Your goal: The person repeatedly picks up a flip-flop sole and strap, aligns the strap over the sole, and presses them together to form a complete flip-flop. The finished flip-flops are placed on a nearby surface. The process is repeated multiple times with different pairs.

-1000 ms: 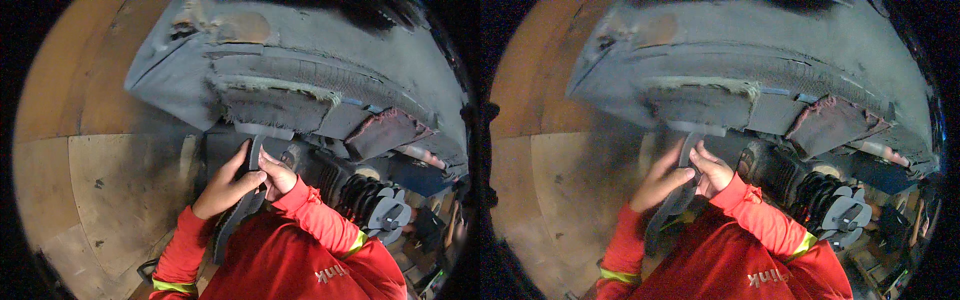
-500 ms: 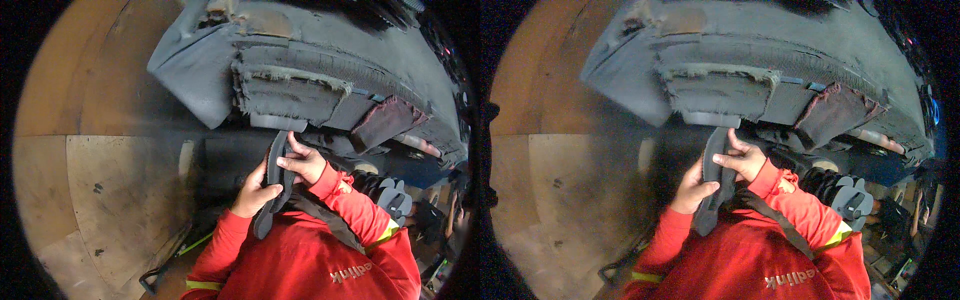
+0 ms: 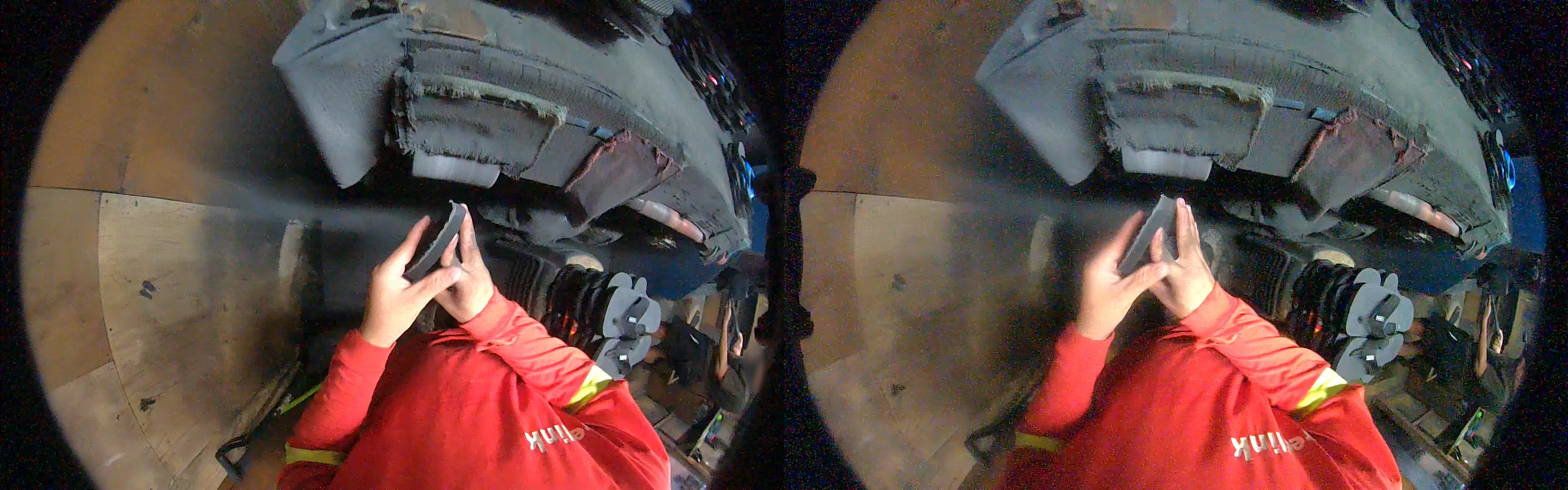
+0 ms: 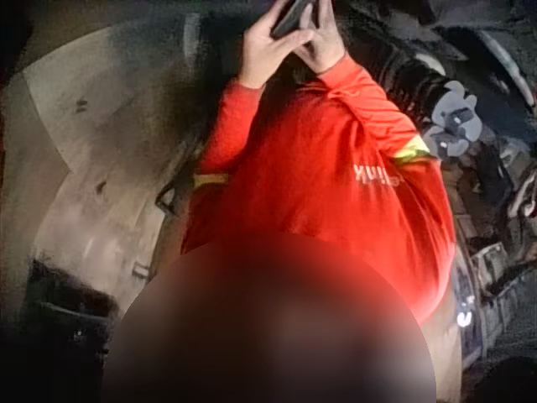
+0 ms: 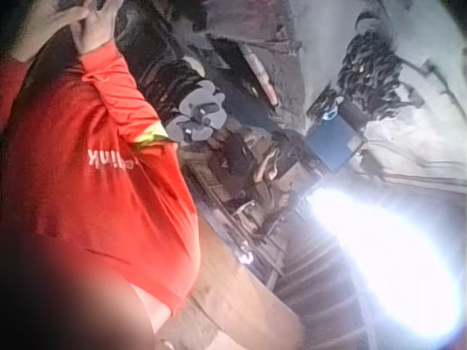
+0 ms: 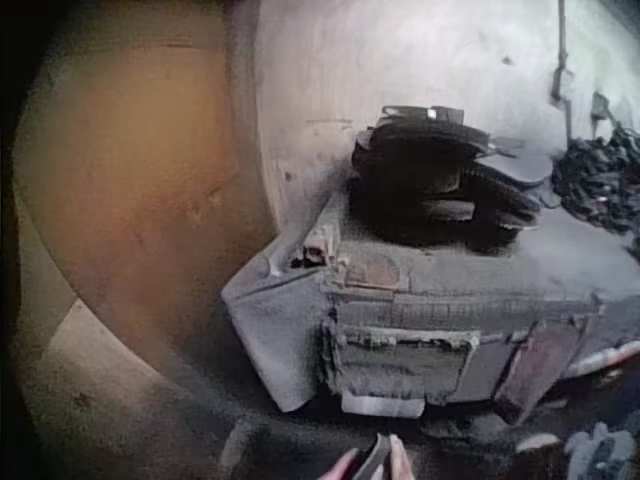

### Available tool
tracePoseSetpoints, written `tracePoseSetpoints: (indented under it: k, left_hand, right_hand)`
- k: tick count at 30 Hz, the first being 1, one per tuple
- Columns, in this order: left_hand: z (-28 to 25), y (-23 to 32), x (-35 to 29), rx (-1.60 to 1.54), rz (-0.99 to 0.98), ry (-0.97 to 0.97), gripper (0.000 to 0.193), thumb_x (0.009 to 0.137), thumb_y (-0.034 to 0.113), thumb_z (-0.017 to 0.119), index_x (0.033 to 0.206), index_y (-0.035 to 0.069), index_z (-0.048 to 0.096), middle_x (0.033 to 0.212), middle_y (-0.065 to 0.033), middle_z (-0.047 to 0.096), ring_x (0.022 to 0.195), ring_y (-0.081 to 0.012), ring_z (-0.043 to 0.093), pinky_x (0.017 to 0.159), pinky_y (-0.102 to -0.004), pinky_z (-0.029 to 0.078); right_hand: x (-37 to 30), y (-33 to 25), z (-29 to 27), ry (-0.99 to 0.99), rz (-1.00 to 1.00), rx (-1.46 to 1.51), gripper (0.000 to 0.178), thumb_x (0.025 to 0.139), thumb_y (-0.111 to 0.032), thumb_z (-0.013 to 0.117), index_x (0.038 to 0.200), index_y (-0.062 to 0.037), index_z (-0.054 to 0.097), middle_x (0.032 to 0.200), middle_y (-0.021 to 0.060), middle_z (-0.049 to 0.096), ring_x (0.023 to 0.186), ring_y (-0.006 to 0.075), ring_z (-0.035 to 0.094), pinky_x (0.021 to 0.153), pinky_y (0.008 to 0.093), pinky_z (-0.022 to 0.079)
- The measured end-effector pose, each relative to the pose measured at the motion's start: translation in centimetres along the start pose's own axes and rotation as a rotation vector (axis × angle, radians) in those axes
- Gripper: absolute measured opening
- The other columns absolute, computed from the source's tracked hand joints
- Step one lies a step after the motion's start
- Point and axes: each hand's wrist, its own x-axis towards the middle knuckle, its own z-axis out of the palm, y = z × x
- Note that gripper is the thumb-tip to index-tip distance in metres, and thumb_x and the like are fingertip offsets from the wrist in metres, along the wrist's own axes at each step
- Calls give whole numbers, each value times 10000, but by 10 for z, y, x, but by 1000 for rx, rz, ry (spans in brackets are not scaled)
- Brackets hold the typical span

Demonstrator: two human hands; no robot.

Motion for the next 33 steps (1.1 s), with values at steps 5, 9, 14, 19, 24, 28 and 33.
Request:
tracePoseSetpoints:
  k: [5,9,14,19,24,28,33]
  left_hand:
    - [7,14,34,403,47,136,517,929,185,739,1374,-12,565,1215,-131,706,1079,-172,673,931,-311,514]
    - [11,25,42,718,32,167,415,955,233,698,1308,29,625,1136,-149,729,1025,-235,714,871,-340,543]
    - [18,50,50,889,115,158,490,962,383,650,1244,-17,625,983,-265,702,850,-418,708,693,-465,562]
    - [21,73,51,913,-59,92,457,965,382,641,1216,0,643,965,-263,700,863,-411,706,704,-465,563]
    - [22,54,67,696,-54,80,408,964,373,632,1131,3,677,927,-255,700,890,-424,693,735,-452,549]
    - [22,15,104,682,-312,28,465,949,438,632,1003,-22,671,864,-270,680,842,-462,664,675,-455,508]
    - [29,-4,62,319,-42,157,448,991,353,628,1221,-32,640,1005,-231,724,930,-324,734,754,-374,543]
  right_hand:
    - [10,24,37,79,21,78,602,821,-76,740,1375,20,523,1605,358,115,1444,575,225,1182,513,313]
    - [17,15,26,-8,167,267,646,770,-126,818,1352,4,570,1605,341,153,1478,466,241,1164,437,362]
    - [25,-8,-7,-124,259,446,734,718,-151,858,1366,8,555,1583,321,260,1501,402,228,1189,420,323]
    - [38,-20,-37,-236,423,605,700,669,-175,879,1292,-5,607,1335,186,609,1233,342,600,1036,401,470]
    - [49,-9,-51,-374,652,833,746,677,-237,889,1319,-6,587,1291,204,639,1218,295,618,1043,372,467]
    - [61,25,-47,-373,709,685,747,693,-279,888,1313,12,588,1240,208,672,1198,285,630,1037,362,470]
    - [40,22,-48,-428,447,357,809,677,-218,876,1384,-9,543,1538,309,293,1420,355,377,1129,389,407]
